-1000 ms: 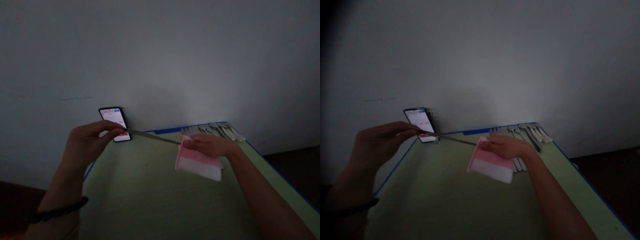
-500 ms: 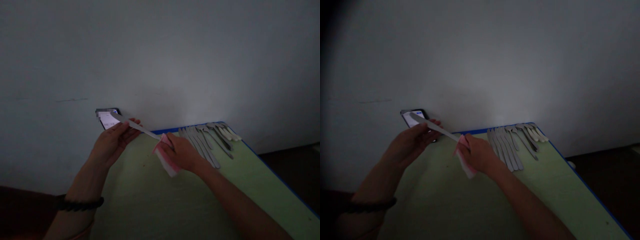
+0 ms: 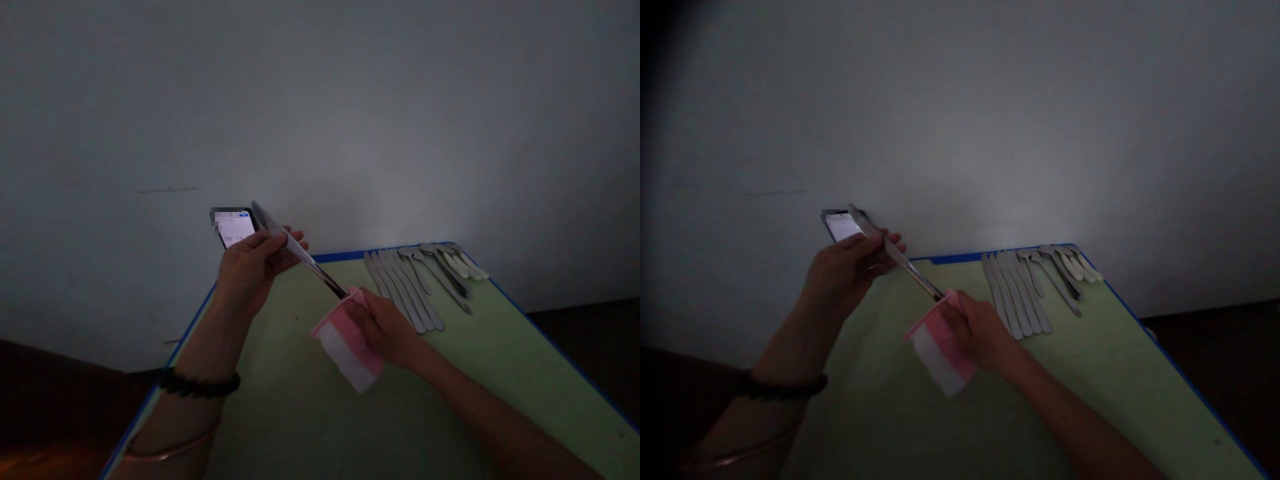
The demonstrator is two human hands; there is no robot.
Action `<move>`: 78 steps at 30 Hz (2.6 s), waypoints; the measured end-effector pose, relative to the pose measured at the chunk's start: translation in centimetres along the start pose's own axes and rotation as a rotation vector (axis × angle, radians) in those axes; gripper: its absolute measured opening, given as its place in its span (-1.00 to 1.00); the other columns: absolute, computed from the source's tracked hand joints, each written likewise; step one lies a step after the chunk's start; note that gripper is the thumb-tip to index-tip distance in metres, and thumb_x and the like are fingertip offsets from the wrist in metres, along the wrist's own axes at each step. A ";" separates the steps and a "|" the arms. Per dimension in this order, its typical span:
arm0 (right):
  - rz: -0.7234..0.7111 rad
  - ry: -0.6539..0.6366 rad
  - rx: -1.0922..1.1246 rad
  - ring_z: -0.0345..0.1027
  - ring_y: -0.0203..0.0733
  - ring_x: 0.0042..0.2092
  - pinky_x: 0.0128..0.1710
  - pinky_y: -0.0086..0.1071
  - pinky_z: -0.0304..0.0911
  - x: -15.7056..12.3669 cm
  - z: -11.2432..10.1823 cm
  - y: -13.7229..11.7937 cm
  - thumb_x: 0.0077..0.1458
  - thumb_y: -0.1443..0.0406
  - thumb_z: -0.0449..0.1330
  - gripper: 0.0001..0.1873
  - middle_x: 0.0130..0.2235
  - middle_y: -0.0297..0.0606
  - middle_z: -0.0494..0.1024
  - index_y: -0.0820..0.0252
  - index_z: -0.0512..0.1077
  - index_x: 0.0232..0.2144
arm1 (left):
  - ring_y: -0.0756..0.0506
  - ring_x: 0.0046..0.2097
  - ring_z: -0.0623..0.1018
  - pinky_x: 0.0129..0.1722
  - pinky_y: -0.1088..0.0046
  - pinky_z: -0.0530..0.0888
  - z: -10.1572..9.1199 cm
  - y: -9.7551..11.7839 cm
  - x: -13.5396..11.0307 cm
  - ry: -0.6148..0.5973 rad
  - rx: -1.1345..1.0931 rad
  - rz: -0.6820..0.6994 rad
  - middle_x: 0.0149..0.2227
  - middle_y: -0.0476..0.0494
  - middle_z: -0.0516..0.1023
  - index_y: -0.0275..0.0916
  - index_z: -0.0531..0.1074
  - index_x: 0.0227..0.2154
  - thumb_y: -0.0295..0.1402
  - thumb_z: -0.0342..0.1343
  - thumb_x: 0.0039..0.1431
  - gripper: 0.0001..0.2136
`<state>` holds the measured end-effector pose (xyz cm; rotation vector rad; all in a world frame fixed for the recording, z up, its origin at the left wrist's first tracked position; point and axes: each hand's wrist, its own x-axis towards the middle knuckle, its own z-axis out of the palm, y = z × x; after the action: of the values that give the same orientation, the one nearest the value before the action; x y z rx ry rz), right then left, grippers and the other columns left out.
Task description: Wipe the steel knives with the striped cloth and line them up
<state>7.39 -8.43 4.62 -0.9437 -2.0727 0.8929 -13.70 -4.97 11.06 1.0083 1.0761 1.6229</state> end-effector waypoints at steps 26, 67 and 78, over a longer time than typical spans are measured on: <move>0.262 -0.229 -0.191 0.21 -0.34 -0.52 -0.53 -0.44 0.00 -4.9 -2.4 2.2 0.21 0.11 -0.05 -0.65 -0.55 -0.36 0.38 0.19 0.29 -0.50 | -0.02 -0.33 0.57 -0.30 0.51 0.52 -6.0 -9.0 -2.5 0.066 -0.061 -0.181 -0.39 -0.11 0.57 -0.33 0.48 -0.37 -0.41 0.22 0.02 -0.88; 0.121 -0.178 -0.660 0.42 -0.15 -0.36 -0.45 -0.33 0.11 -0.8 3.2 1.7 0.25 0.14 -0.15 -0.66 -0.26 -0.14 0.54 0.24 0.32 -0.23 | 0.05 -0.47 0.42 -0.52 0.57 0.41 -8.0 -8.5 0.2 0.524 0.000 0.038 -0.51 0.05 0.40 -0.26 0.41 -0.49 -0.35 0.20 -0.10 -0.88; 0.107 -0.126 -0.643 0.41 -0.18 -0.37 -0.44 -0.34 0.11 -1.2 3.2 2.1 0.25 0.15 -0.12 -0.67 -0.32 -0.17 0.54 0.23 0.34 -0.25 | 0.05 -0.48 0.44 -0.52 0.58 0.45 -7.6 -8.7 -0.2 0.430 0.022 0.009 -0.51 0.02 0.42 -0.28 0.38 -0.50 -0.34 0.21 -0.08 -0.86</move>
<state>6.20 -9.34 0.85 -1.3608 -2.4938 0.3272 -18.68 -4.91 0.65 0.6909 1.3734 1.8892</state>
